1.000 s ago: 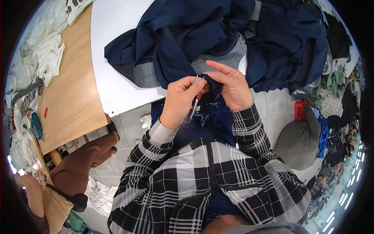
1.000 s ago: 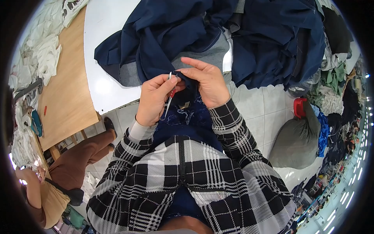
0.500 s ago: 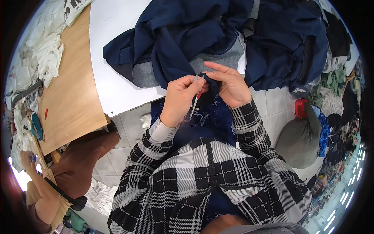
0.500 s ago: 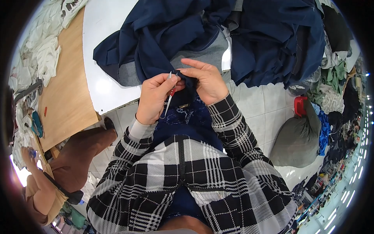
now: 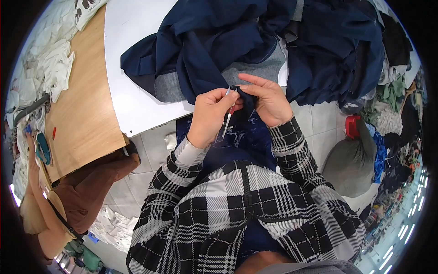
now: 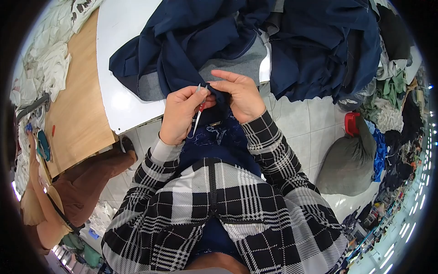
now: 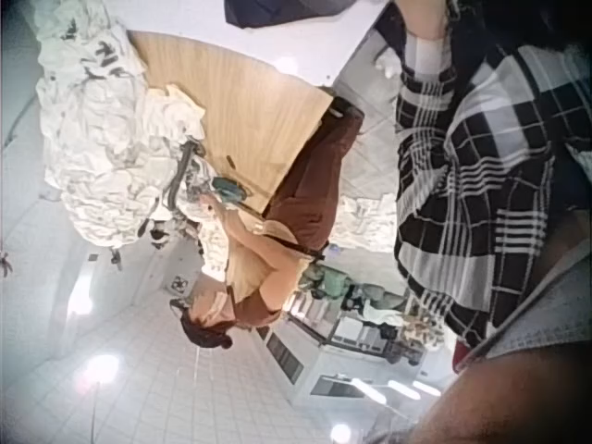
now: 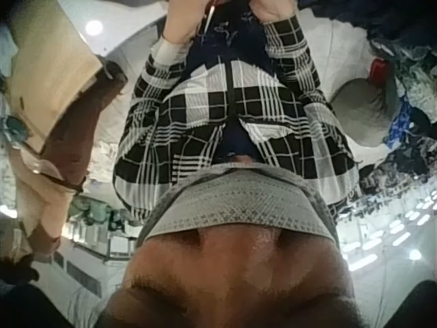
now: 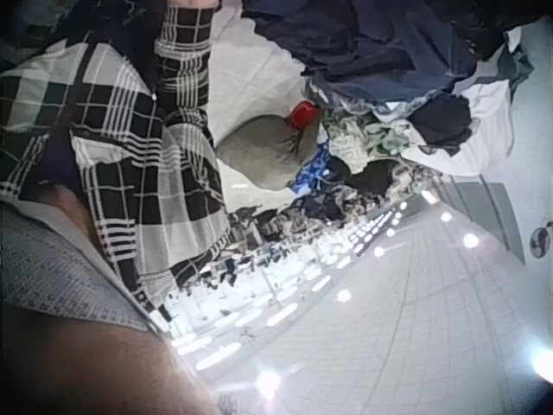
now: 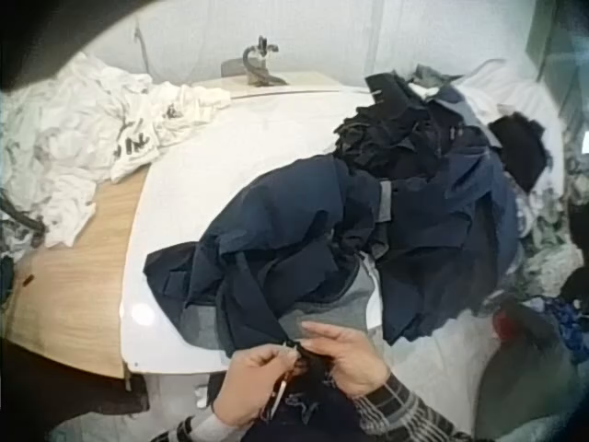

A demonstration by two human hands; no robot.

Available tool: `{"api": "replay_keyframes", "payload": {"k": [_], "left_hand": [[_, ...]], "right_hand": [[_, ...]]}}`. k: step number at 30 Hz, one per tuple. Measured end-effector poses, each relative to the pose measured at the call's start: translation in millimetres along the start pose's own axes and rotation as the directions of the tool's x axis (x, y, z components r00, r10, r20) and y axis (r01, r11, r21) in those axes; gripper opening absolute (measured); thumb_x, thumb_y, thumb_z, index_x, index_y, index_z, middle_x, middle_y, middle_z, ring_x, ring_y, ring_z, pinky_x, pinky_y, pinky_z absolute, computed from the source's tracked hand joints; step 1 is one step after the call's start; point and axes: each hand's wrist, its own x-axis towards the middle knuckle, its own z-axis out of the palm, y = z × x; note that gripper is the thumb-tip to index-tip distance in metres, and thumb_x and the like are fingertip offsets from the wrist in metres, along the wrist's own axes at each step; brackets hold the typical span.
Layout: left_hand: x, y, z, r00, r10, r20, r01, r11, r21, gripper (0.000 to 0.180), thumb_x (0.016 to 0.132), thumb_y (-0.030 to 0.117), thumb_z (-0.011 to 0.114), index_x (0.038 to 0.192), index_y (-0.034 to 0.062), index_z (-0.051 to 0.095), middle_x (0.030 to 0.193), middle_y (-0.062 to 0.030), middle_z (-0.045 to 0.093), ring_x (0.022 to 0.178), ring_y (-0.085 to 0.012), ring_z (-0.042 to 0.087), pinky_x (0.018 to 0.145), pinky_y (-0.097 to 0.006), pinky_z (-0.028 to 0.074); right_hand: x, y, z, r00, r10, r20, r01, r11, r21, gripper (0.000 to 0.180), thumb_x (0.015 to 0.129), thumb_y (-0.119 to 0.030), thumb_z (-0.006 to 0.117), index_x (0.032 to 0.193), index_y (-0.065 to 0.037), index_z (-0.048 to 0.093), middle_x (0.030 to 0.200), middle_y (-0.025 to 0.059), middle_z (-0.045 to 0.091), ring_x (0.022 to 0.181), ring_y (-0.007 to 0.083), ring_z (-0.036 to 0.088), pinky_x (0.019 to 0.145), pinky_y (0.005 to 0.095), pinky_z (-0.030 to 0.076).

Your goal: Trimming excess threads from dark blue fabric pieces using thread nippers in a garment factory setting.

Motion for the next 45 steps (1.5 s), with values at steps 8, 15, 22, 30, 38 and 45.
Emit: {"api": "replay_keyframes", "payload": {"k": [8,15,22,30,38,45], "left_hand": [[-0.6,-5.6,-0.3,1.000,0.022,0.009,-0.022,1.000,0.002,0.018,0.088,0.010,0.057,0.094,-0.0059,0.062,0.085,-0.0109,0.065,0.077,-0.0143,0.063,0.076,-0.025,0.051],[-0.3,-4.9,-1.3,0.999,0.045,0.023,-0.045,0.999,0.014,0.018,0.088,0.010,0.056,0.096,-0.0060,0.061,0.086,-0.0105,0.065,0.079,-0.0142,0.063,0.078,-0.026,0.051],[-0.8,-2.6,-0.5,0.998,0.050,0.027,-0.050,0.999,-0.008,0.018,0.089,0.009,0.056,0.096,-0.0063,0.061,0.087,-0.0105,0.065,0.080,-0.0141,0.062,0.079,-0.026,0.051],[-0.7,-3.6,-1.1,0.997,0.069,0.041,-0.069,0.998,-0.003,0.019,0.089,0.010,0.056,0.096,-0.0062,0.061,0.086,-0.0098,0.064,0.078,-0.0128,0.062,0.079,-0.026,0.051],[-1.3,-4.3,0.3,0.995,0.091,0.041,-0.092,0.995,0.038,0.019,0.089,0.012,0.056,0.094,-0.0058,0.062,0.084,-0.0083,0.064,0.077,-0.0114,0.061,0.077,-0.024,0.050],[1.8,-0.6,8.2,0.991,0.131,0.032,-0.133,0.988,0.072,0.018,0.089,0.012,0.057,0.089,-0.0052,0.063,0.077,-0.0040,0.062,0.069,-0.0067,0.054,0.068,-0.021,0.046]], "right_hand": [[-1.7,3.3,-2.1,1.000,0.002,-0.016,-0.002,1.000,0.023,0.035,0.082,0.000,0.057,0.116,0.009,0.051,0.096,0.0150,0.065,0.085,0.0165,0.061,0.081,0.0257,0.047],[-2.3,1.6,1.7,1.000,-0.006,-0.021,0.006,1.000,0.030,0.035,0.082,0.000,0.058,0.115,0.008,0.052,0.094,0.0134,0.065,0.084,0.0159,0.061,0.080,0.0251,0.047],[-1.9,0.7,2.9,1.000,-0.005,-0.022,0.006,0.999,0.046,0.034,0.082,0.000,0.058,0.114,0.008,0.053,0.093,0.0133,0.065,0.082,0.0158,0.062,0.078,0.0251,0.048],[-3.3,0.3,4.6,1.000,-0.016,-0.027,0.018,0.999,0.049,0.033,0.082,0.000,0.058,0.114,0.008,0.053,0.093,0.0129,0.065,0.082,0.0158,0.062,0.077,0.0250,0.049],[-5.9,-0.7,6.5,0.999,-0.013,-0.042,0.015,0.998,0.056,0.034,0.081,0.000,0.059,0.113,0.008,0.053,0.092,0.0126,0.065,0.081,0.0153,0.062,0.077,0.0247,0.048],[-9.0,-3.3,8.8,0.995,-0.053,-0.088,0.057,0.997,0.054,0.031,0.084,-0.002,0.056,0.114,0.006,0.053,0.091,0.0121,0.064,0.078,0.0162,0.062,0.073,0.0267,0.050]]}}
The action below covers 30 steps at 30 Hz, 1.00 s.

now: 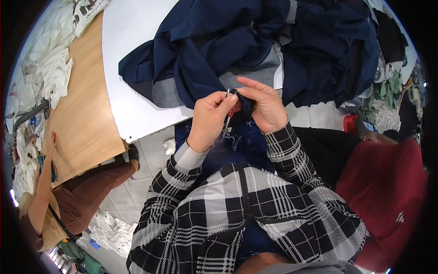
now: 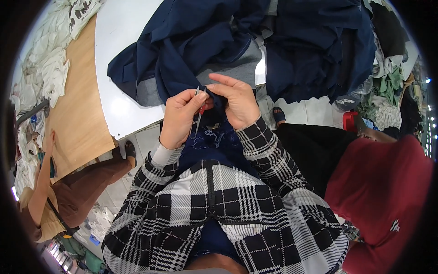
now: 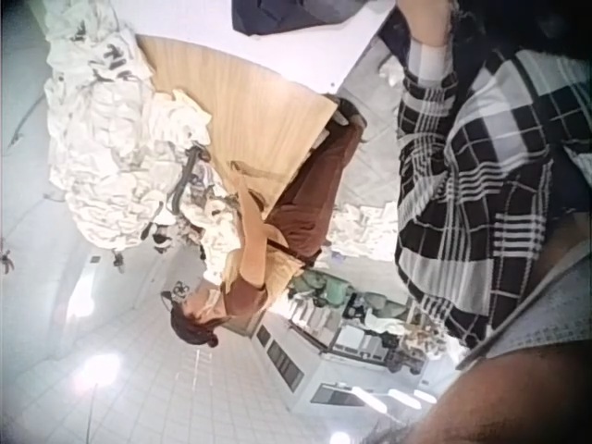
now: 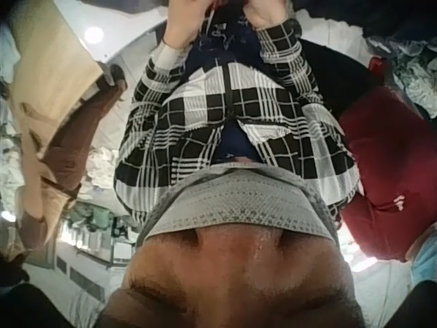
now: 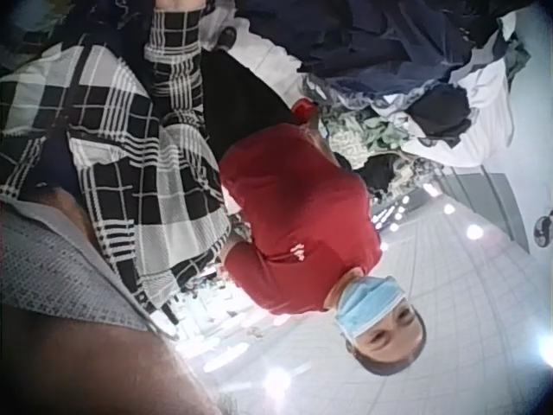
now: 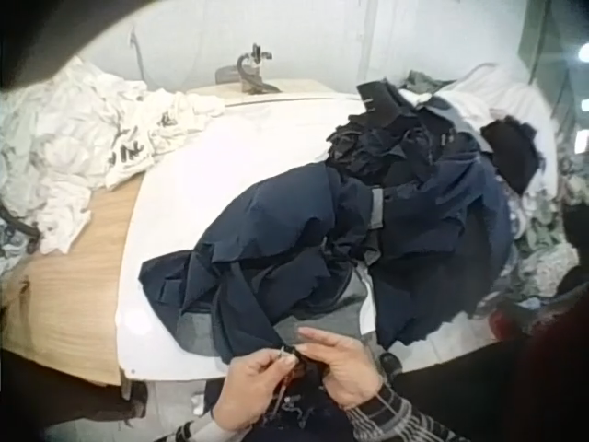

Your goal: Trimming excess threads from dark blue fabric pieces using thread nippers in a garment factory setting.

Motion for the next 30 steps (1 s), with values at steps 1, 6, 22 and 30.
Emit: {"api": "replay_keyframes", "payload": {"k": [1,6,22,30], "left_hand": [[1.2,-0.8,2.5,1.000,0.016,-0.007,-0.016,1.000,-0.002,0.019,0.089,0.012,0.057,0.086,-0.0051,0.063,0.074,-0.0019,0.061,0.066,-0.0051,0.051,0.062,-0.019,0.043],[4.2,2.2,8.7,1.000,0.025,0.009,-0.026,0.999,0.045,0.019,0.088,0.013,0.057,0.085,-0.0053,0.063,0.074,-0.0030,0.062,0.066,-0.0055,0.052,0.061,-0.019,0.043],[59.7,39.4,40.8,0.970,-0.124,0.211,0.078,0.974,0.211,0.019,0.080,0.008,0.066,0.095,-0.0020,0.061,0.062,0.0018,0.056,0.047,-0.0020,0.047,0.040,-0.015,0.035],[66.9,35.3,42.6,0.973,-0.143,0.183,0.118,0.983,0.141,0.011,0.080,0.009,0.065,0.085,0.0002,0.062,0.057,0.0011,0.055,0.044,-0.0026,0.046,0.039,-0.015,0.035]], "right_hand": [[-0.8,-1.0,-1.2,1.000,-0.010,-0.004,0.010,1.000,-0.003,0.031,0.084,-0.002,0.056,0.114,0.006,0.053,0.091,0.0121,0.064,0.078,0.0162,0.062,0.073,0.0267,0.050],[-7.0,-8.4,-2.5,0.999,-0.038,-0.009,0.038,0.997,0.065,0.033,0.081,0.001,0.058,0.114,0.008,0.052,0.090,0.0116,0.064,0.080,0.0154,0.062,0.075,0.0250,0.049],[-11.5,-44.5,-30.3,0.969,-0.226,-0.100,0.234,0.968,0.087,0.035,0.082,0.003,0.056,0.117,0.005,0.052,0.092,0.0095,0.063,0.088,0.0133,0.059,0.081,0.0235,0.045],[-4.0,-46.6,-42.4,0.977,-0.199,-0.073,0.203,0.977,0.069,0.041,0.081,0.002,0.059,0.121,0.003,0.049,0.088,0.0075,0.063,0.082,0.0120,0.059,0.077,0.0228,0.045]]}}
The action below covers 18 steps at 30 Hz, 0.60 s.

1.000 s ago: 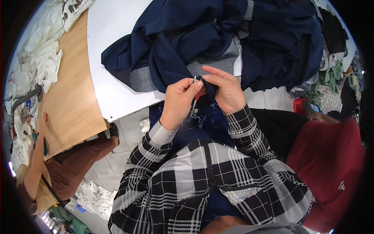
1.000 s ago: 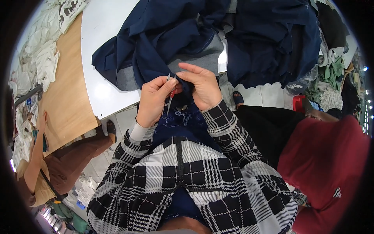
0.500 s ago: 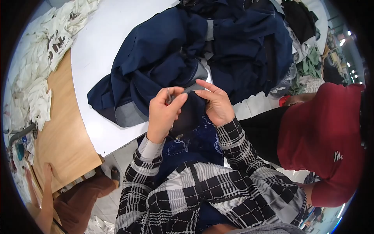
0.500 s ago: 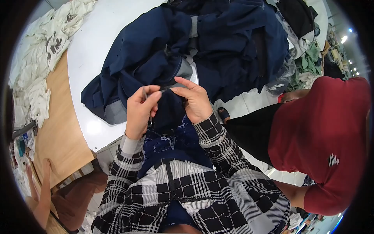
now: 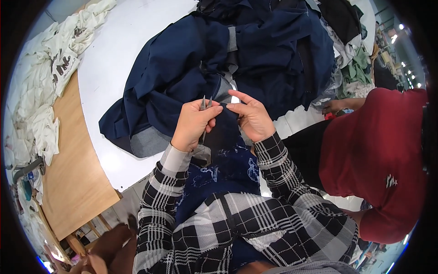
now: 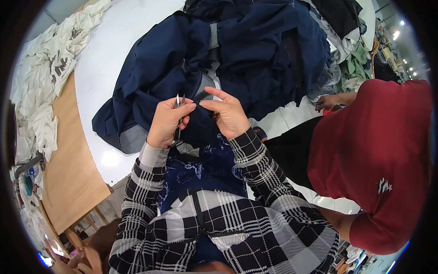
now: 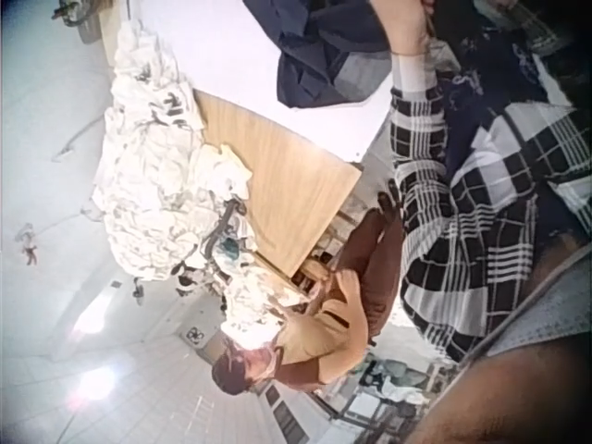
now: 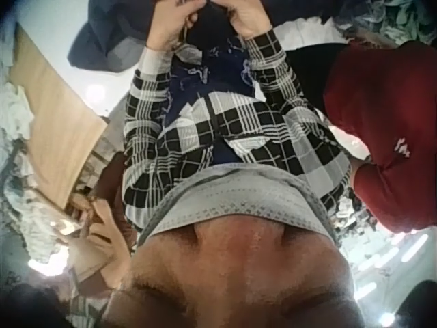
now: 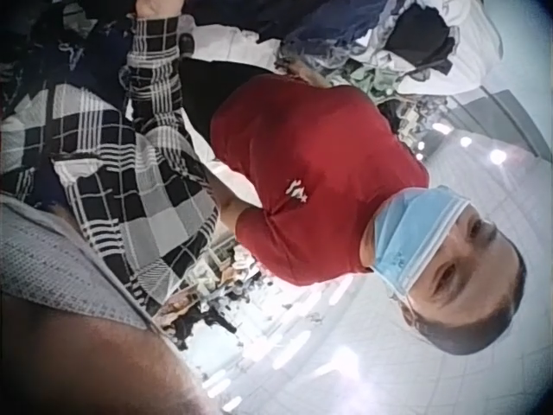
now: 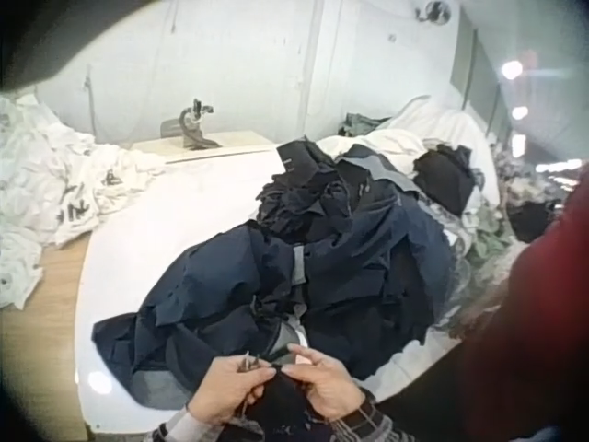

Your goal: Trimming excess threads from dark blue fabric pieces using thread nippers in a garment factory setting.

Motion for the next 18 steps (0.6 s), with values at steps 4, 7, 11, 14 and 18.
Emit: {"api": "replay_keyframes", "payload": {"k": [4,7,11,14,18], "left_hand": [[-1.0,-0.6,1.0,1.000,-0.016,0.000,0.016,1.000,-0.011,0.011,0.080,0.009,0.065,0.085,0.0001,0.062,0.057,0.0010,0.055,0.044,-0.0024,0.046,0.039,-0.015,0.035],[-1.5,-1.6,-0.5,1.000,-0.023,-0.004,0.023,0.999,-0.024,0.011,0.080,0.009,0.065,0.085,0.0004,0.061,0.057,0.0011,0.055,0.044,-0.0024,0.046,0.039,-0.015,0.035],[-4.6,2.0,-0.6,0.999,-0.042,0.004,0.042,0.999,-0.014,0.012,0.080,0.010,0.065,0.087,0.0015,0.062,0.060,0.0014,0.056,0.047,-0.0021,0.047,0.041,-0.015,0.036],[-5.9,-0.6,0.9,0.997,0.069,-0.030,-0.068,0.997,0.047,0.013,0.083,0.010,0.062,0.092,0.0006,0.062,0.068,-0.0007,0.057,0.053,-0.0028,0.049,0.046,-0.015,0.039],[-22.8,1.5,5.2,0.932,0.321,-0.169,-0.303,0.945,0.127,0.019,0.089,0.010,0.053,0.102,-0.0034,0.059,0.076,-0.0033,0.057,0.058,-0.0060,0.051,0.052,-0.019,0.044]], "right_hand": [[2.9,1.9,-3.4,1.000,-0.010,0.010,0.010,1.000,-0.013,0.043,0.080,0.003,0.060,0.122,0.002,0.048,0.087,0.0062,0.062,0.081,0.0108,0.058,0.074,0.0213,0.045],[3.0,2.2,-0.5,1.000,-0.017,0.017,0.017,1.000,-0.008,0.043,0.080,0.003,0.060,0.121,0.002,0.049,0.087,0.0058,0.062,0.081,0.0106,0.058,0.073,0.0208,0.045],[-0.9,-0.4,5.6,1.000,-0.023,0.002,0.023,1.000,0.005,0.043,0.080,0.004,0.060,0.121,0.002,0.048,0.089,0.0057,0.061,0.082,0.0106,0.058,0.075,0.0209,0.045],[0.9,1.7,2.9,0.999,-0.030,-0.020,0.030,0.999,0.027,0.042,0.079,0.004,0.060,0.120,0.002,0.048,0.090,0.0062,0.061,0.083,0.0105,0.058,0.076,0.0212,0.046],[-0.2,-0.4,1.6,0.998,-0.044,-0.038,0.046,0.998,0.032,0.042,0.080,0.004,0.059,0.120,0.002,0.048,0.090,0.0064,0.062,0.083,0.0107,0.059,0.076,0.0214,0.047]]}}
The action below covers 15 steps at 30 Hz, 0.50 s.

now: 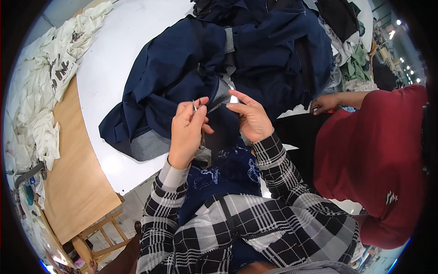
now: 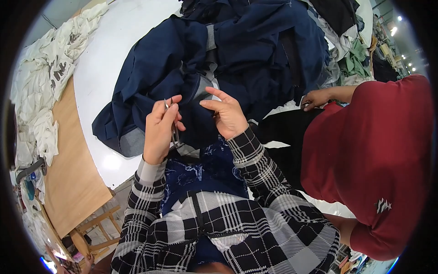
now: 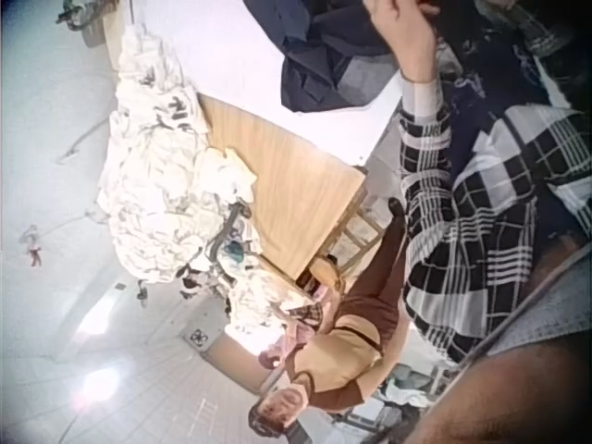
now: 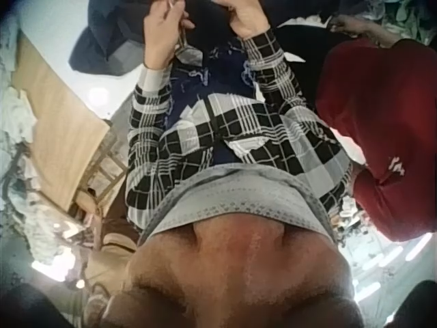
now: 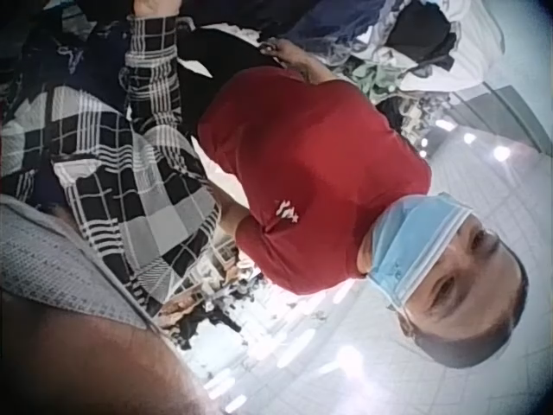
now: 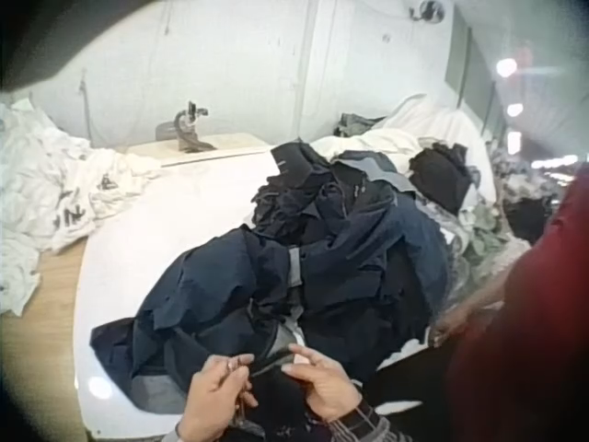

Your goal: Trimming excess threads from dark blue fabric pieces using thread nippers in a garment factory setting.

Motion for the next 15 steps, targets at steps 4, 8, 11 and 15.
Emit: {"api": "replay_keyframes", "payload": {"k": [4,8,11,15], "left_hand": [[-11.7,2.8,8.6,0.958,-0.224,0.179,0.260,0.942,-0.212,0.020,0.085,0.009,0.060,0.101,-0.0036,0.060,0.075,-0.0033,0.058,0.062,-0.0087,0.057,0.055,-0.022,0.053],[-4.9,-4.5,11.8,0.947,-0.252,0.198,0.286,0.943,-0.169,0.017,0.084,0.011,0.063,0.095,-0.0028,0.061,0.074,-0.0035,0.059,0.061,-0.0086,0.057,0.054,-0.022,0.052],[-2.9,-6.4,13.1,0.938,-0.275,0.213,0.310,0.938,-0.154,0.015,0.084,0.011,0.063,0.091,-0.0024,0.063,0.071,-0.0027,0.059,0.060,-0.0081,0.057,0.053,-0.021,0.051],[-1.9,-9.8,13.8,0.942,-0.268,0.203,0.288,0.955,-0.077,0.014,0.083,0.013,0.064,0.087,-0.0007,0.064,0.067,-0.0003,0.058,0.057,-0.0066,0.055,0.053,-0.019,0.046]], "right_hand": [[0.2,1.6,-1.0,1.000,0.007,0.011,-0.007,1.000,0.028,0.045,0.079,0.005,0.060,0.121,0.003,0.046,0.089,0.0076,0.063,0.081,0.0117,0.060,0.075,0.0220,0.047],[-0.5,1.4,0.3,1.000,0.011,0.007,-0.011,0.999,0.042,0.048,0.078,0.005,0.061,0.122,0.004,0.045,0.089,0.0091,0.063,0.082,0.0124,0.060,0.076,0.0221,0.046],[0.4,1.6,-1.9,1.000,0.017,0.023,-0.018,0.999,0.048,0.048,0.078,0.004,0.061,0.123,0.004,0.044,0.089,0.0096,0.063,0.082,0.0126,0.060,0.077,0.0222,0.046],[-2.5,0.4,-0.1,1.000,-0.004,0.005,0.004,1.000,0.010,0.043,0.080,0.003,0.058,0.122,0.001,0.047,0.088,0.0073,0.063,0.080,0.0127,0.061,0.075,0.0245,0.049]]}}
